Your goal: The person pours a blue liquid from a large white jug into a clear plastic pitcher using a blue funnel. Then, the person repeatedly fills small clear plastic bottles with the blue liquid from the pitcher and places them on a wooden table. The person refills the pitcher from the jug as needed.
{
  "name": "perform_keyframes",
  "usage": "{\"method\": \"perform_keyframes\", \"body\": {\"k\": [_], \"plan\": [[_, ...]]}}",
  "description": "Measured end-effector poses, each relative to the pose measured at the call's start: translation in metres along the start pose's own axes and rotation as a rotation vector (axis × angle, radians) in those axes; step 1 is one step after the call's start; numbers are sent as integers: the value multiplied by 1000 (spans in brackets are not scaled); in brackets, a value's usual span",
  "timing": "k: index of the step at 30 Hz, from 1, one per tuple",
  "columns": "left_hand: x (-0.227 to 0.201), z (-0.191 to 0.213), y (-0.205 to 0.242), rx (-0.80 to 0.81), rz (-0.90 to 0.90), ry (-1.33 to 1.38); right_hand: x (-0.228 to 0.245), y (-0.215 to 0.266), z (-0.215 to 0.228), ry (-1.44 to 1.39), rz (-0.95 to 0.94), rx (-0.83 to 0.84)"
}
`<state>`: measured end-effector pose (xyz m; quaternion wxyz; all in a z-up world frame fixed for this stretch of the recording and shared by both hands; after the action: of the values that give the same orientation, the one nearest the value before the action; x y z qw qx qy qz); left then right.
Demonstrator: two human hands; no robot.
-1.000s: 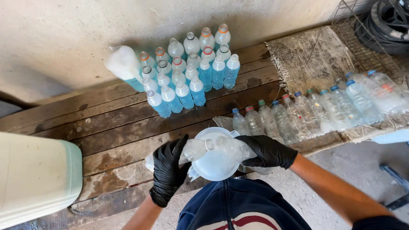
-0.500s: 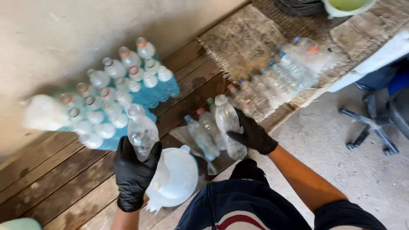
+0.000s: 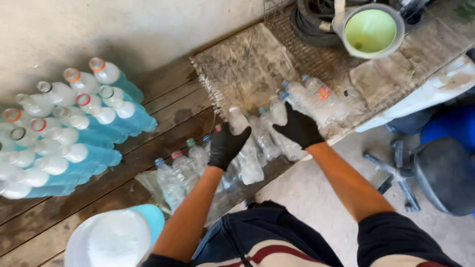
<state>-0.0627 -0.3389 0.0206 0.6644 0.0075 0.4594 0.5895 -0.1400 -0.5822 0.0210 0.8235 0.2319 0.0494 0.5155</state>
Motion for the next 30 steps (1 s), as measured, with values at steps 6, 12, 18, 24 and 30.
{"method": "perform_keyframes", "body": {"k": [6, 12, 18, 24, 30], "plan": [[-24, -85, -57, -24, 45, 6, -11, -2, 22, 98, 89, -35], [-50, -72, -12, -110, -78, -30, -92, 10, 32, -61, 131, -177], [-49, -95, 22, -270, -517, -261, -163, 3, -6, 8, 197, -202], [-46, -129, 15, -195, -656, -419, -187, -22, -47, 191, 409, -314], [-35, -144, -6, -186, -639, -504, -211, -28, -86, 129, 542, -580]]}}
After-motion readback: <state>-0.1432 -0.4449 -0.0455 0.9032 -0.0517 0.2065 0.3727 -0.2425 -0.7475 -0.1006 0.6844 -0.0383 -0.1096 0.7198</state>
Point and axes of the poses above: each hand's wrist, its own y-axis away from the middle knuckle, its own z-axis out of the back of the hand, x = y × z, the point moved 1 cm from there along -y, towards the middle knuckle, and after that the axes turned 1 degree about -z, right-handed, at the moved point
